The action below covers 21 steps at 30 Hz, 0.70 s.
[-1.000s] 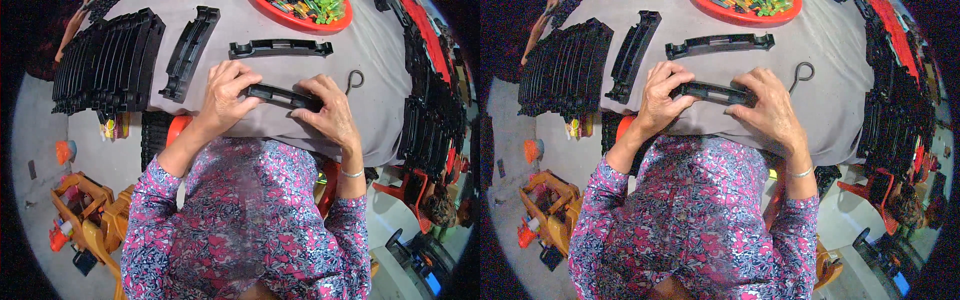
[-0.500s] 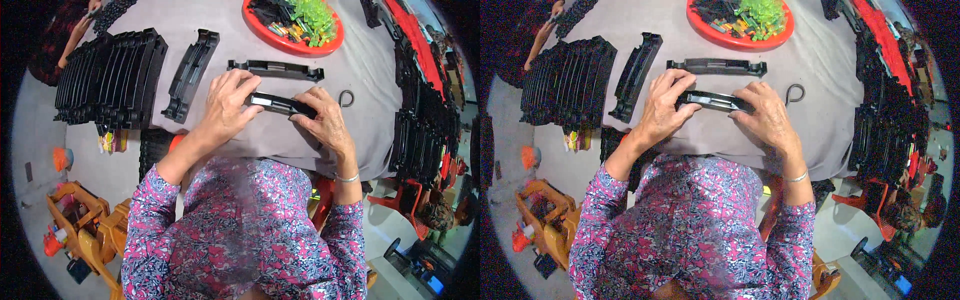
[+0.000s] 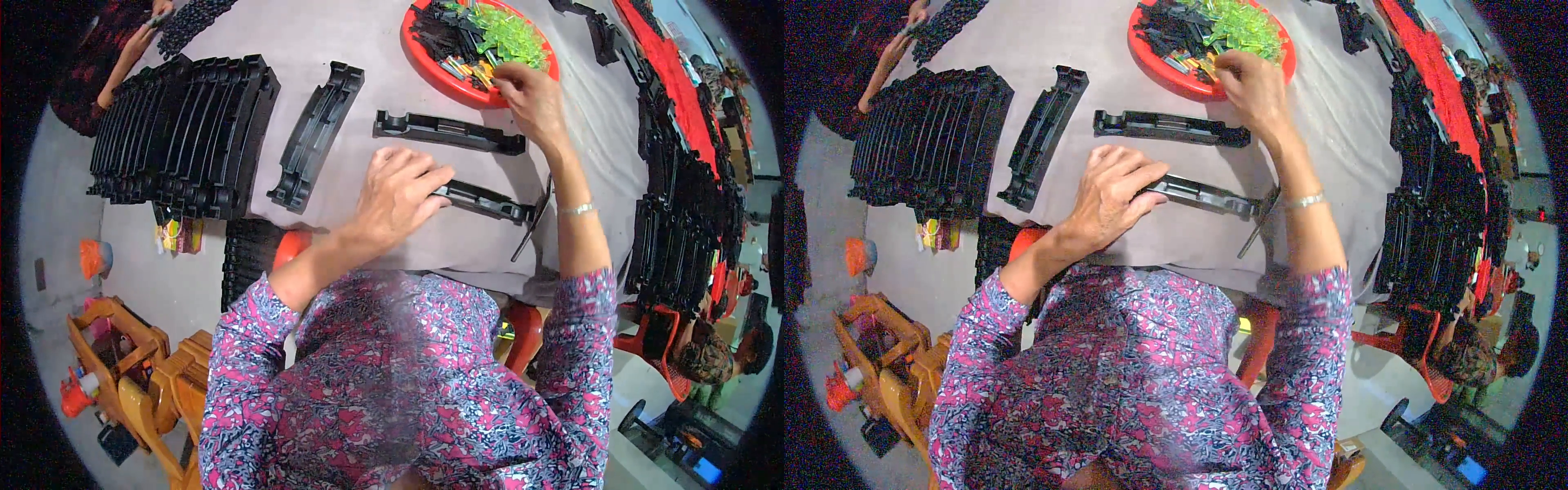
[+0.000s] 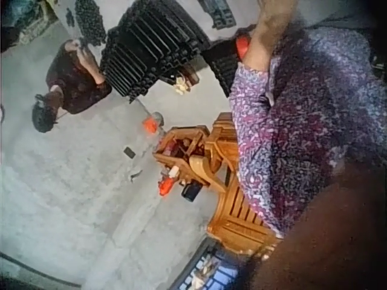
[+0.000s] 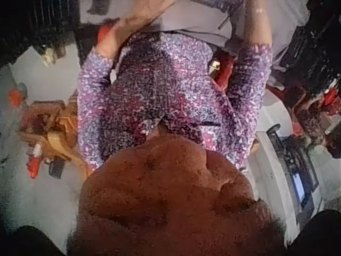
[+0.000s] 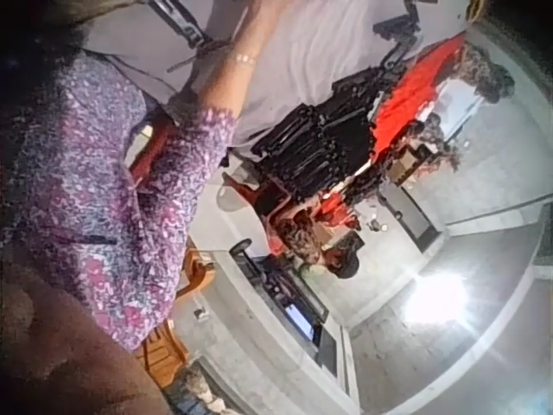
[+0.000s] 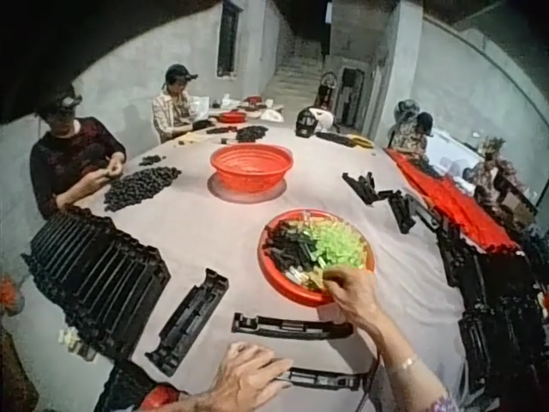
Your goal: The person assembles plastic casings by inserting small plastic components into slots, using a metal tool to secure them, fitting casing sections together, and stacking the completed units.
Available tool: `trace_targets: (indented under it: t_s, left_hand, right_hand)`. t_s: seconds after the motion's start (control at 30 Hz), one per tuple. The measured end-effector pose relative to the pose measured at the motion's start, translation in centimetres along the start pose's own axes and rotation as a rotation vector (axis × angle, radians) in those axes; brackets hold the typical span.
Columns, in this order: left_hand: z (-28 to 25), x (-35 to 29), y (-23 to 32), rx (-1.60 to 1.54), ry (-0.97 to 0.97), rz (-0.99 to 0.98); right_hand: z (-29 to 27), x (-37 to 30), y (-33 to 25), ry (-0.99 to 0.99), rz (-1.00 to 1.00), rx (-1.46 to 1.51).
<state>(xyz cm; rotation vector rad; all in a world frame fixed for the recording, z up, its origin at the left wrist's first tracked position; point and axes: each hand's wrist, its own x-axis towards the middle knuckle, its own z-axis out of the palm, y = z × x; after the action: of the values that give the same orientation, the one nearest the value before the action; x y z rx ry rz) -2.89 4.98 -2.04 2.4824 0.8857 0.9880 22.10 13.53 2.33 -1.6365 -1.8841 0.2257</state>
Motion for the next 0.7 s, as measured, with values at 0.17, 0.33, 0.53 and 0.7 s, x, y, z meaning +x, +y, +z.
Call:
trace_targets:
  t_s: [0.17,0.33,0.53,0.7]
  left_hand:
    - [-0.4,-0.1,0.3,0.007,-0.022,0.007]
    - [-0.8,-0.6,0.7,-0.037,-0.081,0.005]
    - [-1.2,-0.8,0.4,-0.114,-0.073,0.051]
    - [-2.0,-0.9,0.3,-0.150,-0.157,0.046]
  right_hand:
    - [2.0,3.8,0.8,-0.201,-0.036,-0.278]
    - [2.4,5.0,0.6,-0.273,0.039,-0.439]
    - [-1.6,3.1,2.6,-0.244,0.040,-0.169]
    - [-5.1,-5.0,-2.1,-0.257,0.160,0.411]
